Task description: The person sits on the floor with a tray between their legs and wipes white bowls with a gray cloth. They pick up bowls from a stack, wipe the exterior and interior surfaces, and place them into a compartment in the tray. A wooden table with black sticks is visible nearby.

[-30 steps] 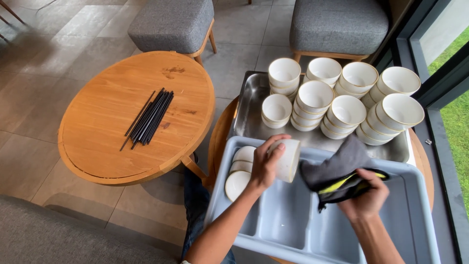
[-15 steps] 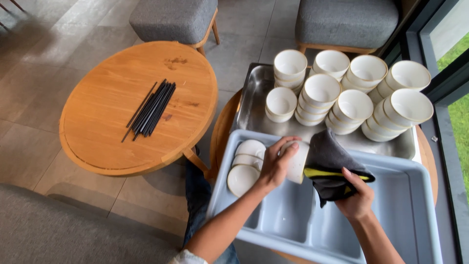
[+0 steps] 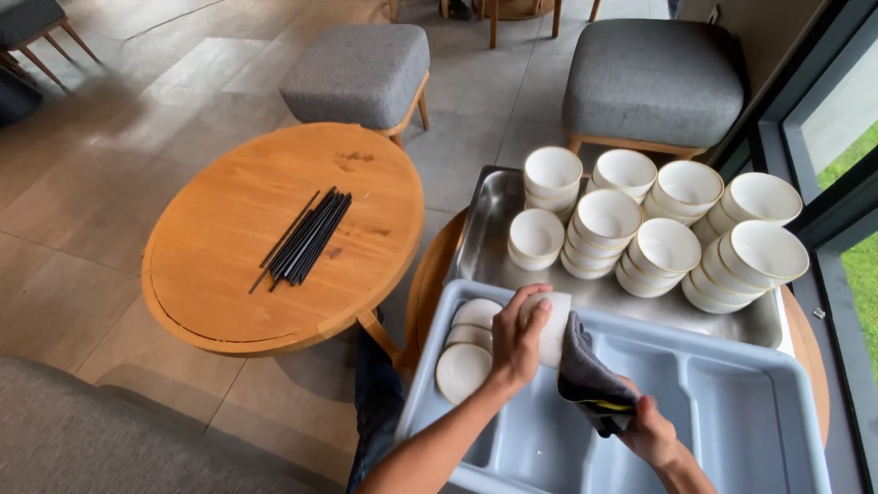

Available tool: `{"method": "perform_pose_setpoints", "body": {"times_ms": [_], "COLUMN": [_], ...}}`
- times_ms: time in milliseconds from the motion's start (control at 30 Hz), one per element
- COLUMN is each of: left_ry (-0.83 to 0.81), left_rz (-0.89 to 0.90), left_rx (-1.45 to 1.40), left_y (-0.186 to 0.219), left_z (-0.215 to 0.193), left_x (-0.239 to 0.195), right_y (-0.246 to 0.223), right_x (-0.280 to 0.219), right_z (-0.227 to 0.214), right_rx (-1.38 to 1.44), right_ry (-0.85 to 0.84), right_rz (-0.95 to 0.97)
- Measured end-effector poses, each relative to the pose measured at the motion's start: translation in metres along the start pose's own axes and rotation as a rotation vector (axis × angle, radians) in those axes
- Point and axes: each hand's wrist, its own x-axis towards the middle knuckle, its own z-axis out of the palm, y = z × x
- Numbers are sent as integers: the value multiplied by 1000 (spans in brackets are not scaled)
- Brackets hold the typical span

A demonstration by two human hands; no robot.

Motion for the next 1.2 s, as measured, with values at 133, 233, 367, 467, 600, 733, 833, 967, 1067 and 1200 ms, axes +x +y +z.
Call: {"method": "perform_pose_setpoints", "body": {"times_ms": [133, 233, 367, 467, 600, 733, 833, 967, 1067, 1200], "left_ry": [-65, -121, -137, -131, -109, -80, -181, -178, -135, -98], "left_rz": [50, 82, 398, 428, 620, 908, 1017, 1034, 881, 763], "left_rx": [18, 80, 222, 221, 267, 387, 341, 210, 92, 49], "left_y": [0, 2, 3, 7, -2, 0, -3, -1, 1, 1], "left_z": [-1, 0, 3, 0, -3, -7, -11, -8, -11, -15], "left_x": [-1, -6, -13, -11, -8, -1, 2, 3, 5, 6], "right_y": [-73, -67, -75, -74, -64, -58, -52, -59, -95, -126], "right_x": [37, 35, 39, 42, 40, 36, 31, 29, 39, 48], "right_z": [73, 62, 73, 81, 89, 87, 71, 56, 72, 93], "right_rx": [-93, -130, -344, -425, -600, -504, -220, 158, 291, 295], "right_ry": [-84, 9, 133, 205, 311, 414, 493, 763, 986, 1040], "right_rz": [67, 146, 242, 339, 310, 235, 124, 86, 34, -123]}}
